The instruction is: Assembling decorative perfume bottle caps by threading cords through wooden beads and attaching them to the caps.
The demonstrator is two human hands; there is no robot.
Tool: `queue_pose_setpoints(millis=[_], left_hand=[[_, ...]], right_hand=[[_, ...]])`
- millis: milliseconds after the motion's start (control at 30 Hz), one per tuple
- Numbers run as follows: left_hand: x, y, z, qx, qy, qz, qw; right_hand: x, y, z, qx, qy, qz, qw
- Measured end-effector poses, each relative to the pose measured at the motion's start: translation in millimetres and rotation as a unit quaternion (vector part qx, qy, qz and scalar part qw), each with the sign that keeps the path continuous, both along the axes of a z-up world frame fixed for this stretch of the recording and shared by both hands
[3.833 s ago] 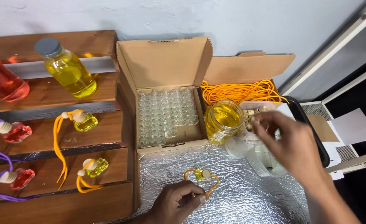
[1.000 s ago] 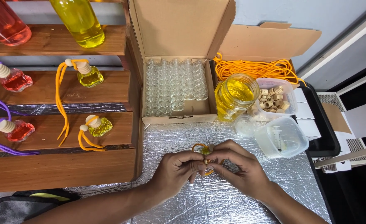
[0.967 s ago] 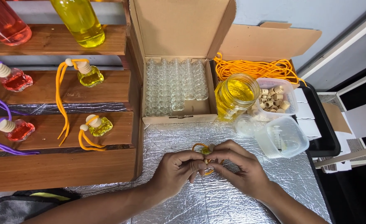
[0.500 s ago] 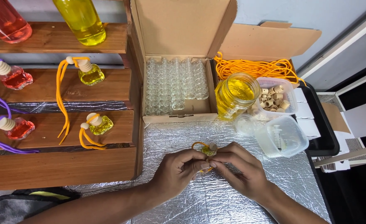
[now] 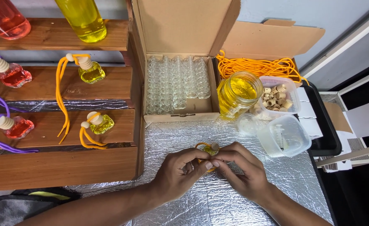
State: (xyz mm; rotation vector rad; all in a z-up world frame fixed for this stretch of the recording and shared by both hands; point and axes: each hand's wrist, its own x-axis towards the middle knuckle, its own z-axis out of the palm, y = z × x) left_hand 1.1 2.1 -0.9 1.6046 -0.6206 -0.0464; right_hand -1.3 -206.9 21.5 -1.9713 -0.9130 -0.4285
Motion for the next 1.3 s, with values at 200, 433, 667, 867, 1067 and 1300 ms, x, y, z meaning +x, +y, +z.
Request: queue_pose_setpoints(millis=[200,433,667,867,1067,1300], left_hand=[[0,-1,-15,-0.036,0.04,-0.004,0.999],[1,-1,-19,-0.025,0.033,-0.008,0.999],[2,-2,-19,-0.027,0.01,-0.02,0.999],[2,-2,-23,-0.029,-0.001,-0.003,1.0],[1,-2,-22,-0.039,-0.013,-0.008,0.999],[0,-1,-3,-0.012,-0.023,-0.005,1.0]], right_hand=[[2,-9,-10,-0.009,-0.033,0.001,0.999],[1,-3,-1,-0.025,-0.049,-0.016,0.998],[2,-4,0,-0.047,-0.038,0.003,0.998],[3,-4,5,-0.059,-0.037,0.016,0.997],[4,-3,7,-0.08,-0.082,0.01,0.993],[2,-6,-4,-0.066,-0.074,-0.009,0.995]])
